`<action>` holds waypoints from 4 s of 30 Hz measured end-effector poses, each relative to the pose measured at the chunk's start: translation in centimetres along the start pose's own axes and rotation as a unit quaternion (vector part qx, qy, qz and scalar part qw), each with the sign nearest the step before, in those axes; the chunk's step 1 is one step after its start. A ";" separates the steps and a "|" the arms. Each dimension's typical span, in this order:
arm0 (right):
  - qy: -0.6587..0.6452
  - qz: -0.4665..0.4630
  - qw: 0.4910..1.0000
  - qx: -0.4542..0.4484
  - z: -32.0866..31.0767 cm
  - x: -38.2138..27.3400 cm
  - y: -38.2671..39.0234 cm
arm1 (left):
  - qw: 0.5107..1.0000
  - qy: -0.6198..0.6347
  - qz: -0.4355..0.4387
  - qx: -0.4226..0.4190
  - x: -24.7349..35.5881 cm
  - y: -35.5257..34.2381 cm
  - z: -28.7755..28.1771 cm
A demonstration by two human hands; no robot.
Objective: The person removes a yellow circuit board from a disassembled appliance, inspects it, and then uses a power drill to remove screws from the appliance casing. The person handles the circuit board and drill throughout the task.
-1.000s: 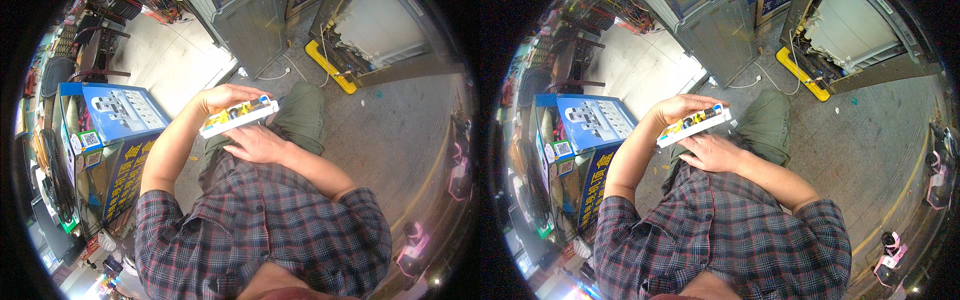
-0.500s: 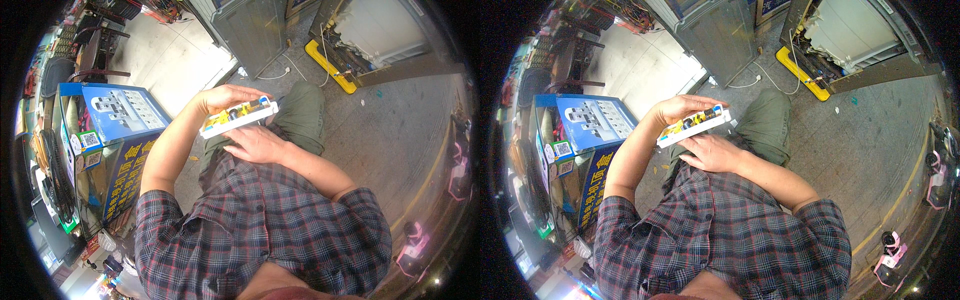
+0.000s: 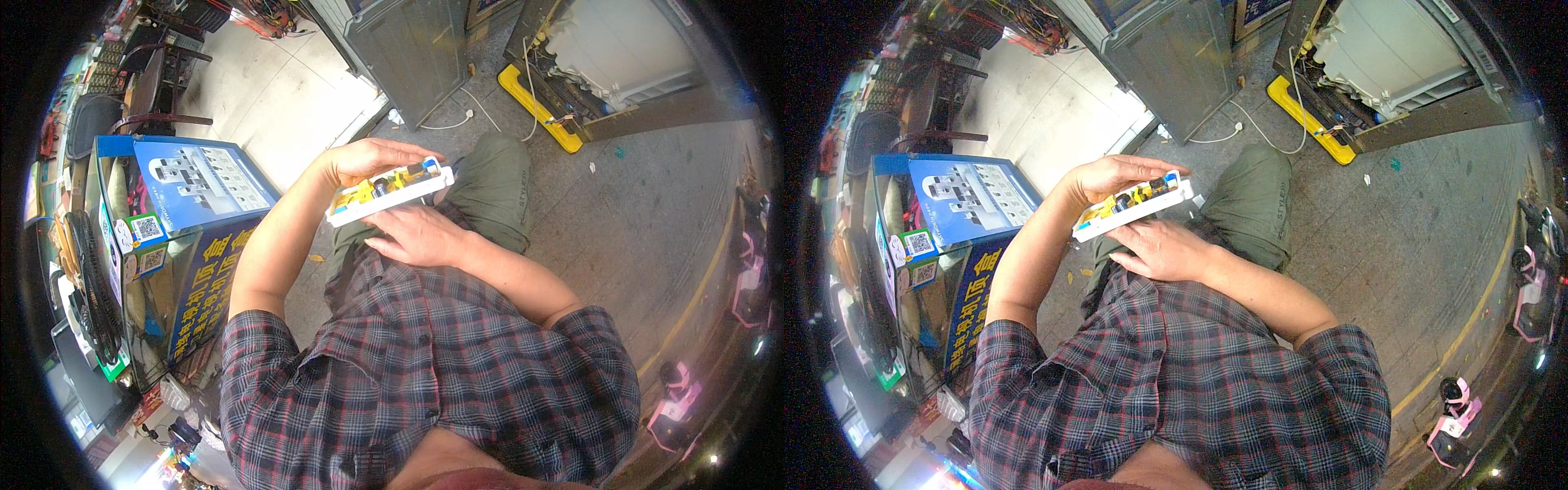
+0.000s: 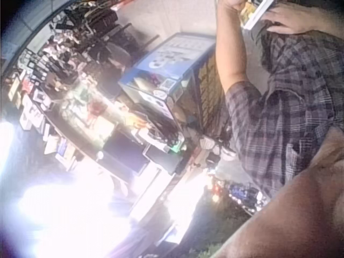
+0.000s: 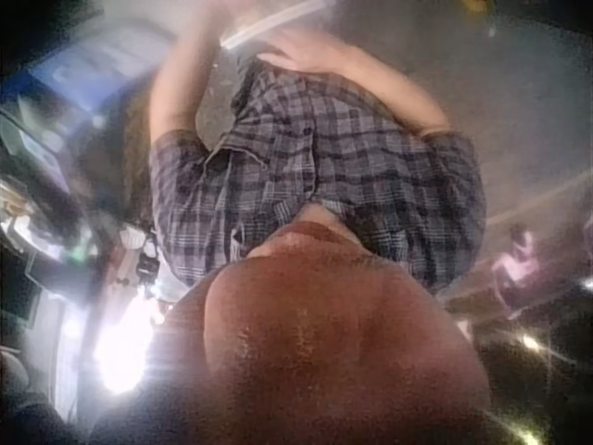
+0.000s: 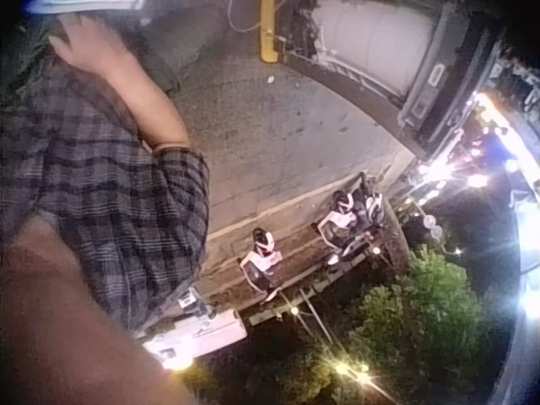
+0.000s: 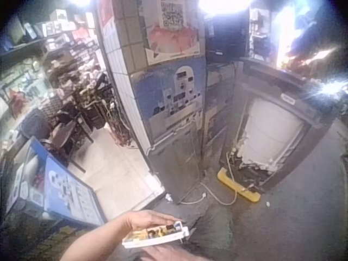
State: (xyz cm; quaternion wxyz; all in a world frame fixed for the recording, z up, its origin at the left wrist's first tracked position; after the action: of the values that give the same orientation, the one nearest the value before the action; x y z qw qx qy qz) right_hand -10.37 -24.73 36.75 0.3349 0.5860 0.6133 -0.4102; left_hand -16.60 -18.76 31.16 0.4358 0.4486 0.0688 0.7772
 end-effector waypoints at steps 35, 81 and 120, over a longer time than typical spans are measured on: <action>-0.069 0.024 0.997 0.038 -0.2 1.4 1.7 | 0.980 -0.097 0.105 0.136 3.2 2.6 -0.8; -0.378 0.140 0.860 0.312 -5.3 10.6 12.6 | 0.902 0.086 0.280 0.316 3.6 -2.0 1.6; -0.517 0.117 0.708 0.466 -6.7 21.9 20.7 | 0.917 0.070 0.151 0.363 -4.7 -9.7 -0.1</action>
State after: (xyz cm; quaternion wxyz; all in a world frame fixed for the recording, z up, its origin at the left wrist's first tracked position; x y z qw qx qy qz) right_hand 8.75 -9.47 17.83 0.3291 0.4311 0.0012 -0.8401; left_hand -9.69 -16.29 23.29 0.1142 0.5256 0.3078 0.7848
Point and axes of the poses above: each hand's wrist, its own y-axis away from the middle knuckle, its own z-axis out of the palm, x = y × z, the point moved 10 cm from there along -y, towards the middle knuckle, and after that the axes turned 8 degrees about -x, right-handed, at the moved point
